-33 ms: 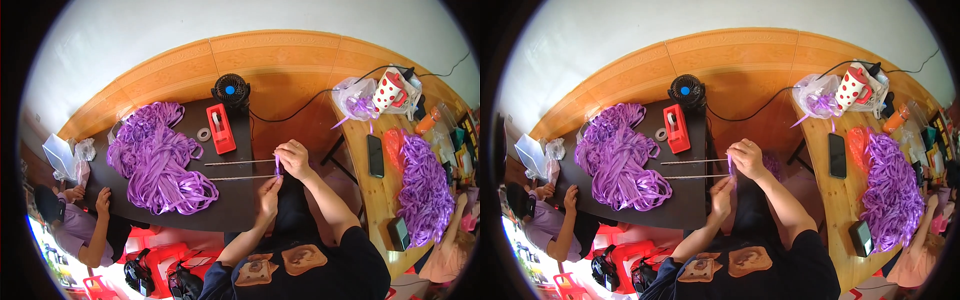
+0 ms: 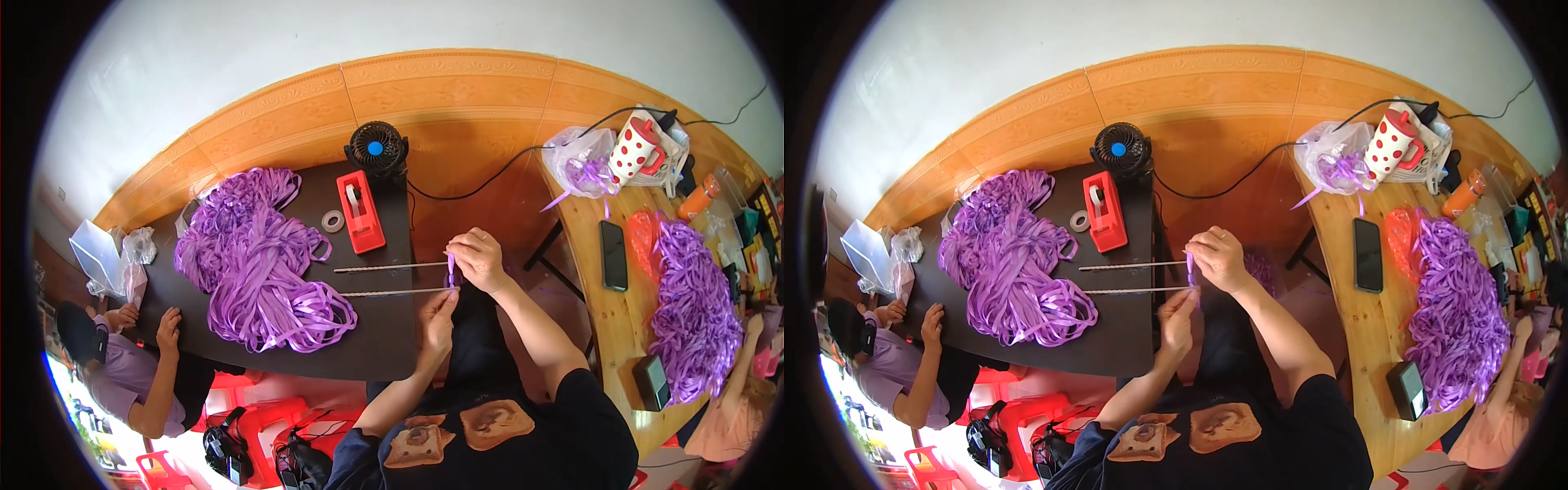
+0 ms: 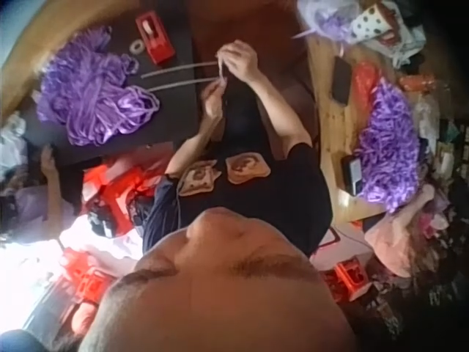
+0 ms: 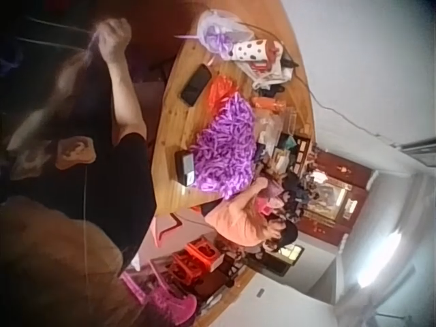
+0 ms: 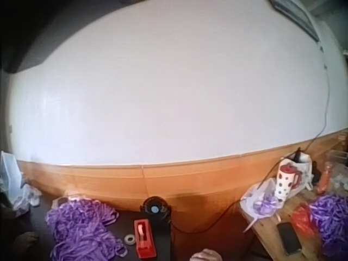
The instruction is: The person is wrapping purple ribbon around two parallel metal rods and then tying it in the middle to create decorative craft items.
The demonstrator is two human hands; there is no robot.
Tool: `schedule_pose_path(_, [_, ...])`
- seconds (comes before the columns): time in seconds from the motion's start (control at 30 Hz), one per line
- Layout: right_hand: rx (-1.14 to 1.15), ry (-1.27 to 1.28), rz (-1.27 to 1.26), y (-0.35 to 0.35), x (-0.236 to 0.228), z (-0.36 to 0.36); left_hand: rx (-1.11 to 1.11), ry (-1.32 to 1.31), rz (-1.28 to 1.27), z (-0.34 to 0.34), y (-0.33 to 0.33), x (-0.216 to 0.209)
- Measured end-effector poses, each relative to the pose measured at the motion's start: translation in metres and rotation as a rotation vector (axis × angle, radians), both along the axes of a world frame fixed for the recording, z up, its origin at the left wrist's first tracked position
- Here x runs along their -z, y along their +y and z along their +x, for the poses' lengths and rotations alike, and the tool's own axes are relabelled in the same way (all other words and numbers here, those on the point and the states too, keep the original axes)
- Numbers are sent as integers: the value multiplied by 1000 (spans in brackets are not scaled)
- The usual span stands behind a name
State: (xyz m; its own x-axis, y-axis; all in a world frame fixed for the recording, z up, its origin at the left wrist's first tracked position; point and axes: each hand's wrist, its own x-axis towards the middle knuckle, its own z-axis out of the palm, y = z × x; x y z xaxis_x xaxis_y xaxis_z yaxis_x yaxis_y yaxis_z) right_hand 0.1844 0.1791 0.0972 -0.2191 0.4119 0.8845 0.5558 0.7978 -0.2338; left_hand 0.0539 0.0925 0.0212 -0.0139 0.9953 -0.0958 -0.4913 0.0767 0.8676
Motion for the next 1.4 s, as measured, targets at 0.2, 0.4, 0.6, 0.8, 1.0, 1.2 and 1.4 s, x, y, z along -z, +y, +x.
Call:
schedule_pose_path(0.2, [-40,53,-71,14,11,-9,-125,-99,77,-4,5,-11])
schedule_pose_path(0.4, [-111,162,-200,19,32,-26,-157,11,30,-10,8,-15])
schedule_pose_path(0.6, [-157,252,-380,11,55,-38,-142,-10,96,-14,3,0])
schedule_pose_path(0.8, [-206,618,-791,-21,102,-53,-108,78,-6,-7,-18,2])
schedule_pose_path(1.0, [-236,710,-1122,-69,136,-56,20,144,-69,-19,-65,-2])
schedule_pose_path(1.2, [-178,618,-1157,-126,181,-53,239,206,-228,-58,-90,-9])
schedule_pose_path(1.4, [-246,572,-1310,-182,148,-54,254,206,-188,-64,-102,-11])
